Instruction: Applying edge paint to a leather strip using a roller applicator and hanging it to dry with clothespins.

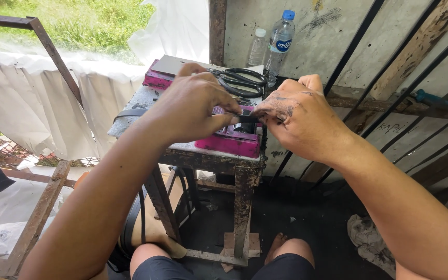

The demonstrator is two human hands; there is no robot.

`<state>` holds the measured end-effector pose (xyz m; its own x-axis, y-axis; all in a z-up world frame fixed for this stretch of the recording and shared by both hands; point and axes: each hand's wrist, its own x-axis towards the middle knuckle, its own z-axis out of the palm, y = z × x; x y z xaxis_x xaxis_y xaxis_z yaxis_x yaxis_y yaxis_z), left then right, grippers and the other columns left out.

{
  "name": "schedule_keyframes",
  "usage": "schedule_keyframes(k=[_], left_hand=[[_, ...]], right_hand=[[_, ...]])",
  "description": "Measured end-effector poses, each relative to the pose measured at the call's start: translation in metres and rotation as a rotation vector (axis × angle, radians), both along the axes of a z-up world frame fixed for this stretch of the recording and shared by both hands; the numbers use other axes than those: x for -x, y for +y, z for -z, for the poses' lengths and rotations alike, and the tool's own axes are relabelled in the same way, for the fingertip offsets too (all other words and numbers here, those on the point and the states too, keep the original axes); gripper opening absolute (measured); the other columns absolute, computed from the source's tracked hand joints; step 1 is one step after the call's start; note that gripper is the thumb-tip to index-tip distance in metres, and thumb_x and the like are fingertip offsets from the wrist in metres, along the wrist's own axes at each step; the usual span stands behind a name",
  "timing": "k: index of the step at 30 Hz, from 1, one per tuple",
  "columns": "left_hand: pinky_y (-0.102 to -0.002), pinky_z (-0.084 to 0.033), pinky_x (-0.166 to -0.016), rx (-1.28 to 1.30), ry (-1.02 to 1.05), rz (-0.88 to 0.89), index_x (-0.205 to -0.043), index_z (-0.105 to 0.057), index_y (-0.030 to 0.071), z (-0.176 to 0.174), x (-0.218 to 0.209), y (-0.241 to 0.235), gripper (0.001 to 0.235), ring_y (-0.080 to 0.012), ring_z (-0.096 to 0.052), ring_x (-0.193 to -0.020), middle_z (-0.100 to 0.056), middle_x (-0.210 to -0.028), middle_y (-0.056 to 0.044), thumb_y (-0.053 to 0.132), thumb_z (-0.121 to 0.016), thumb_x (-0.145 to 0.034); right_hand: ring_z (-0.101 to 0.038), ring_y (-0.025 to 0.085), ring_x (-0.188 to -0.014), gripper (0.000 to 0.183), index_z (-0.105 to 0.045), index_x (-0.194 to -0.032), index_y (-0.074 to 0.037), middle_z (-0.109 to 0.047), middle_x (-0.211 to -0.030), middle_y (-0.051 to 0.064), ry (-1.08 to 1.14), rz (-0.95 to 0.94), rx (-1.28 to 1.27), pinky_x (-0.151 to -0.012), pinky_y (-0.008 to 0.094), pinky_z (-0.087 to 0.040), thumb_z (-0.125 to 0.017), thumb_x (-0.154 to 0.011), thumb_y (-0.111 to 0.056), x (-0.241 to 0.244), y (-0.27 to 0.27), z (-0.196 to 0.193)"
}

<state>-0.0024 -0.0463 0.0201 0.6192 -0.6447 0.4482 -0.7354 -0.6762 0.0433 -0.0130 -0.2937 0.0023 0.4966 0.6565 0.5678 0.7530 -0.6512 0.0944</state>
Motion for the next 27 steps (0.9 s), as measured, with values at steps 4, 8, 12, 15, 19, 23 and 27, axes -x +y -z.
schedule_keyframes(k=[4, 8, 12, 15, 19, 23, 27], left_hand=[[-0.043, -0.027, -0.109, -0.020, 0.165, -0.105, -0.109, -0.080, 0.030, -0.005, 0.005, 0.031, 0.026, -0.0136, -0.067, -0.096, -0.082, -0.099, 0.012, 0.046, -0.074, -0.089], [-0.048, -0.025, -0.113, 0.030, 0.237, -0.210, -0.106, -0.083, 0.029, -0.005, 0.004, 0.058, 0.025, -0.0186, -0.064, -0.103, -0.082, -0.099, 0.006, 0.043, -0.075, -0.086], [-0.049, -0.028, -0.107, 0.099, 0.158, -0.213, -0.102, -0.084, 0.029, -0.003, 0.001, 0.074, 0.023, -0.0201, -0.061, -0.099, -0.081, -0.098, 0.003, 0.042, -0.082, -0.082], [-0.049, -0.027, -0.108, 0.090, 0.132, -0.225, -0.100, -0.085, 0.030, -0.003, 0.001, 0.074, 0.020, -0.0200, -0.059, -0.094, -0.079, -0.087, 0.003, 0.040, -0.082, -0.083], [-0.049, -0.025, -0.109, 0.071, 0.128, -0.224, -0.101, -0.084, 0.031, 0.000, 0.000, 0.073, 0.018, -0.0190, -0.060, -0.101, -0.079, -0.098, 0.003, 0.039, -0.081, -0.084], [-0.051, -0.024, -0.111, 0.039, 0.045, -0.160, -0.101, -0.084, 0.031, 0.004, -0.003, 0.065, 0.018, -0.0190, -0.064, -0.101, -0.079, -0.103, 0.003, 0.037, -0.080, -0.085], [-0.051, -0.028, -0.107, 0.029, -0.034, -0.080, -0.099, -0.085, 0.030, 0.009, -0.007, 0.055, 0.017, -0.0189, -0.065, -0.095, -0.080, -0.097, 0.006, 0.040, -0.082, -0.085]], right_hand=[[-0.059, 0.014, -0.093, 0.027, -0.081, -0.103, -0.030, -0.071, -0.084, -0.016, 0.020, 0.014, -0.010, -0.088, 0.041, -0.027, -0.063, -0.096, -0.011, -0.002, -0.001, 0.002], [-0.058, 0.013, -0.094, 0.026, -0.083, -0.101, -0.029, -0.071, -0.083, -0.016, 0.018, 0.014, -0.029, -0.092, 0.041, -0.028, -0.066, -0.093, -0.011, -0.006, 0.001, 0.006], [-0.058, 0.015, -0.097, 0.029, -0.083, -0.104, -0.031, -0.071, -0.083, -0.016, 0.040, 0.013, -0.042, -0.092, 0.041, -0.028, -0.064, -0.095, -0.011, -0.007, 0.008, 0.009], [-0.058, 0.016, -0.095, 0.026, -0.084, -0.106, -0.028, -0.075, -0.091, -0.014, 0.047, -0.011, -0.057, -0.090, 0.043, -0.028, -0.067, -0.095, -0.012, -0.009, 0.012, 0.012], [-0.060, 0.015, -0.100, 0.025, -0.084, -0.106, -0.026, -0.077, -0.096, -0.010, 0.094, 0.007, -0.082, -0.094, 0.042, -0.028, -0.067, -0.092, -0.013, -0.009, 0.011, 0.013], [-0.060, 0.016, -0.091, 0.024, -0.083, -0.102, -0.025, -0.073, -0.083, -0.011, 0.074, 0.000, -0.082, -0.088, 0.038, -0.035, -0.066, -0.092, -0.011, -0.004, 0.005, 0.010], [-0.064, 0.016, -0.101, 0.026, -0.084, -0.104, -0.023, -0.078, -0.095, -0.006, 0.151, 0.046, -0.122, -0.095, 0.034, -0.039, -0.070, -0.088, -0.009, 0.001, -0.006, 0.008]])
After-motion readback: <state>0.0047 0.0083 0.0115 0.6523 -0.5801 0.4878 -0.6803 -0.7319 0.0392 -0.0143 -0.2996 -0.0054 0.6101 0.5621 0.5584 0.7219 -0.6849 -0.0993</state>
